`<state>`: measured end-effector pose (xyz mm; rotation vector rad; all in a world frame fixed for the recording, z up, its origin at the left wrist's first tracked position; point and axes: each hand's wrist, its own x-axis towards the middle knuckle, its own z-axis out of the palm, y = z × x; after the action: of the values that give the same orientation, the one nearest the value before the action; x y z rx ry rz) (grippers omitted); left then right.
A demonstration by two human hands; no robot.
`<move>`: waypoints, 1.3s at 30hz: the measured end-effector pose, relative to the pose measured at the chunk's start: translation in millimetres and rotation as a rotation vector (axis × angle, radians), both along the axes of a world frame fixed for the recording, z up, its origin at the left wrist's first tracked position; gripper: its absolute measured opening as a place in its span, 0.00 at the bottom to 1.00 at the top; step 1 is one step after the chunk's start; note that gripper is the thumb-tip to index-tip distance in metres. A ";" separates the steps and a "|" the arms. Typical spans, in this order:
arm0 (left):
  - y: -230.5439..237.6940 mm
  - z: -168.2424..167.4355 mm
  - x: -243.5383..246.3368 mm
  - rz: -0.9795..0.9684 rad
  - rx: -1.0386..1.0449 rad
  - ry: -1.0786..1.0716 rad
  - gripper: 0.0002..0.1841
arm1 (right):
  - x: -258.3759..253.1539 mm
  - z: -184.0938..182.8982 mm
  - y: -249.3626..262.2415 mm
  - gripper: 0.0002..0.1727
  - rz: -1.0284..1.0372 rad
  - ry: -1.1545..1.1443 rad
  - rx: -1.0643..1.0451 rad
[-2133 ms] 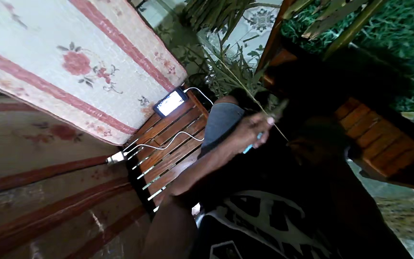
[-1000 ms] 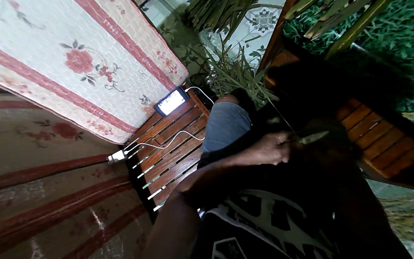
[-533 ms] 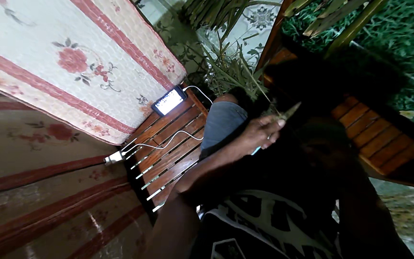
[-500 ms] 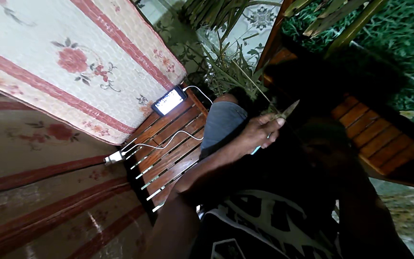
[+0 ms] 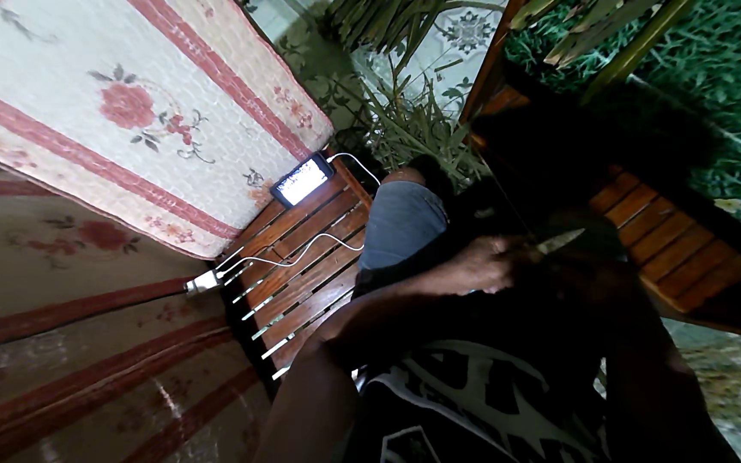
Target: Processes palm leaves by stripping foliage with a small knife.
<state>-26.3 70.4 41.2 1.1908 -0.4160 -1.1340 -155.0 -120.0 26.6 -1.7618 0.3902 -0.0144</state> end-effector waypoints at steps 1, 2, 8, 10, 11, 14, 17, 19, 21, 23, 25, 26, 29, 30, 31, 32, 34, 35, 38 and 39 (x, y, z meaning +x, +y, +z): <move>2.3 2.1 6.9 0.030 0.006 0.009 0.11 | -2.9 -4.7 -5.8 0.10 0.026 -0.007 -0.007; 5.2 2.6 17.3 0.096 0.005 0.038 0.10 | -4.7 -3.5 -6.7 0.10 0.036 -0.014 -0.023; 31.4 16.5 79.1 0.410 -0.055 0.064 0.18 | -24.6 -3.2 -18.6 0.10 0.046 0.051 -0.144; 38.4 18.5 92.8 0.462 -0.075 0.060 0.18 | -36.8 -3.4 -25.1 0.10 0.012 0.135 -0.170; 42.0 16.1 100.8 0.480 -0.084 0.063 0.19 | -43.4 -4.7 -30.6 0.10 -0.015 0.181 -0.165; 49.8 8.3 119.9 0.554 -0.075 0.047 0.19 | -66.0 -12.3 -49.3 0.08 -0.080 0.161 -0.158; 53.6 4.0 131.7 0.648 -0.053 0.037 0.19 | -90.6 -22.1 -72.1 0.08 -0.125 0.110 -0.120; 49.9 -2.8 126.6 0.630 -0.062 0.035 0.18 | -98.3 -26.1 -80.7 0.12 -0.154 0.137 -0.133; 39.1 -8.1 105.3 0.513 -0.048 0.031 0.17 | -90.4 -21.1 -73.6 0.14 -0.164 0.155 -0.164; 23.3 -14.0 72.8 0.318 -0.001 0.032 0.13 | -72.2 -9.1 -55.4 0.14 -0.152 0.192 -0.208; 7.2 -17.0 39.3 0.080 0.033 0.008 0.15 | -50.5 5.2 -35.2 0.15 -0.132 0.287 -0.231; 0.4 -15.0 24.8 -0.023 0.047 -0.012 0.18 | -40.7 11.4 -25.4 0.15 -0.109 0.320 -0.229; -10.2 -8.4 1.5 -0.112 -0.024 0.012 0.13 | -26.0 17.8 -6.6 0.15 -0.017 0.281 -0.220; -9.2 -6.5 2.9 -0.080 -0.043 0.039 0.11 | -25.4 15.6 -5.6 0.14 0.013 0.237 -0.201; -6.0 -5.2 8.3 -0.034 -0.043 0.073 0.11 | -26.0 13.2 -7.0 0.15 0.044 0.209 -0.187; -1.8 -6.0 15.7 0.026 -0.038 0.107 0.12 | -27.6 10.1 -10.0 0.15 0.069 0.190 -0.189; 5.3 -11.6 29.6 0.136 -0.036 0.152 0.12 | -32.0 5.1 -16.8 0.16 0.102 0.177 -0.194; 8.7 -13.3 34.5 0.167 -0.033 0.163 0.13 | -33.7 3.4 -18.6 0.16 0.103 0.171 -0.191; 15.8 -15.8 42.3 0.218 -0.031 0.173 0.17 | -38.4 2.9 -19.5 0.14 0.096 0.200 -0.172; 18.0 -16.6 45.4 0.241 -0.033 0.173 0.17 | -40.1 3.4 -20.3 0.14 0.093 0.224 -0.176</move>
<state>19.1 88.4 24.6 1.0726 -0.1532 -1.0077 -195.1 -140.3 29.9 -1.9610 0.4801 0.2225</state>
